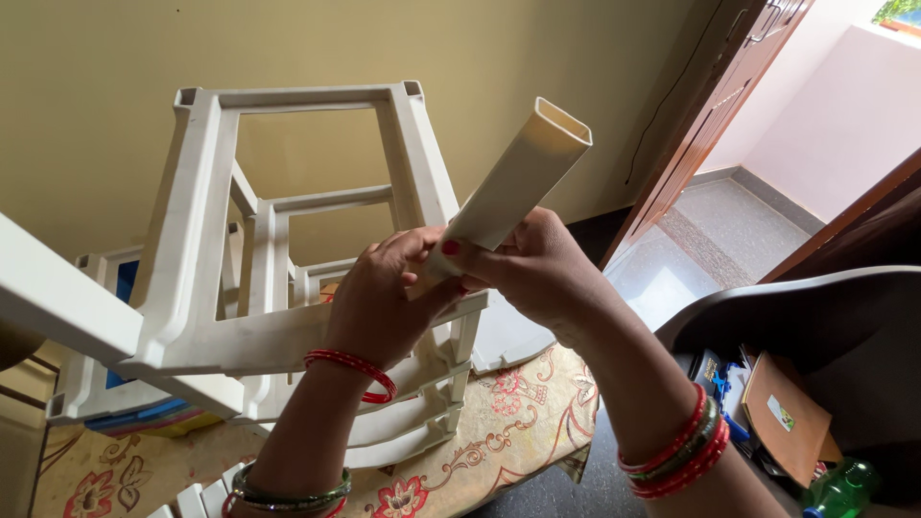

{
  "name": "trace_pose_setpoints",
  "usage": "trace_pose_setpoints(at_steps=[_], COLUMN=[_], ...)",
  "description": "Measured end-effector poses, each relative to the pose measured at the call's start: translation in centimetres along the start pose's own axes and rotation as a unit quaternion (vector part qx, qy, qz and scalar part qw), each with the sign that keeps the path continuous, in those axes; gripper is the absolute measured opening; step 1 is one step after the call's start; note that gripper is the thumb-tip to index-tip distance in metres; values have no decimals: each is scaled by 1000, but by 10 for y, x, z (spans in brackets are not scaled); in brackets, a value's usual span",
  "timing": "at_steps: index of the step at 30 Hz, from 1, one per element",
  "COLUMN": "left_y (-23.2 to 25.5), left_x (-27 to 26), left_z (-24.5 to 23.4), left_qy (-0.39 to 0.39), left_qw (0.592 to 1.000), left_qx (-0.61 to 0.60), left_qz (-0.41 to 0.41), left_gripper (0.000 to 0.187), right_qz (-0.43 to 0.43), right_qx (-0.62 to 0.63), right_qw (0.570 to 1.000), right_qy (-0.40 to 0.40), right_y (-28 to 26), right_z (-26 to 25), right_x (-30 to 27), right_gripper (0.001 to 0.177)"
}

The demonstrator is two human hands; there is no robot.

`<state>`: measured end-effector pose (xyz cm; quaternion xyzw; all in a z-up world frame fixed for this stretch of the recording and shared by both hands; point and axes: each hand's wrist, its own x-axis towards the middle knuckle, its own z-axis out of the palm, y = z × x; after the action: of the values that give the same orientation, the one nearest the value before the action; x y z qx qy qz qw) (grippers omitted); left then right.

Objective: The person assembles a white plastic stool by hand, inserting square plastic rods into the frame slots and pressing them into place. The person handles multiple rods one at a time, aligning and fitting them into the frame until the structure is complete.

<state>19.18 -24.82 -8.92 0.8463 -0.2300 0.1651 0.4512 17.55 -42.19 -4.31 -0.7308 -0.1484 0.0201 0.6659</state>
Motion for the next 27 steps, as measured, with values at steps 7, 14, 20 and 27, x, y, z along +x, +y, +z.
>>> trace_pose_setpoints(at_steps=[7,14,20,27], left_y=[7,3,1,1], left_x=[-5,-6,-5,-5], left_z=[3,2,2,2], left_qy=[14,29,5,-2], left_qw=[998,998,999,998], left_qx=[33,57,44,58], left_qz=[-48,24,-12,-6], left_gripper=[46,56,58,55], right_qz=[-28,-23,-43,-54], right_qx=[-71,-161,-73,-223], right_qw=[991,984,996,972], right_qy=[107,78,-19,-41], right_y=[-3,-4,4,-2], right_z=[15,-7,-27,-25], right_x=[-3,-3,0,-2], right_gripper=[35,41,39,33])
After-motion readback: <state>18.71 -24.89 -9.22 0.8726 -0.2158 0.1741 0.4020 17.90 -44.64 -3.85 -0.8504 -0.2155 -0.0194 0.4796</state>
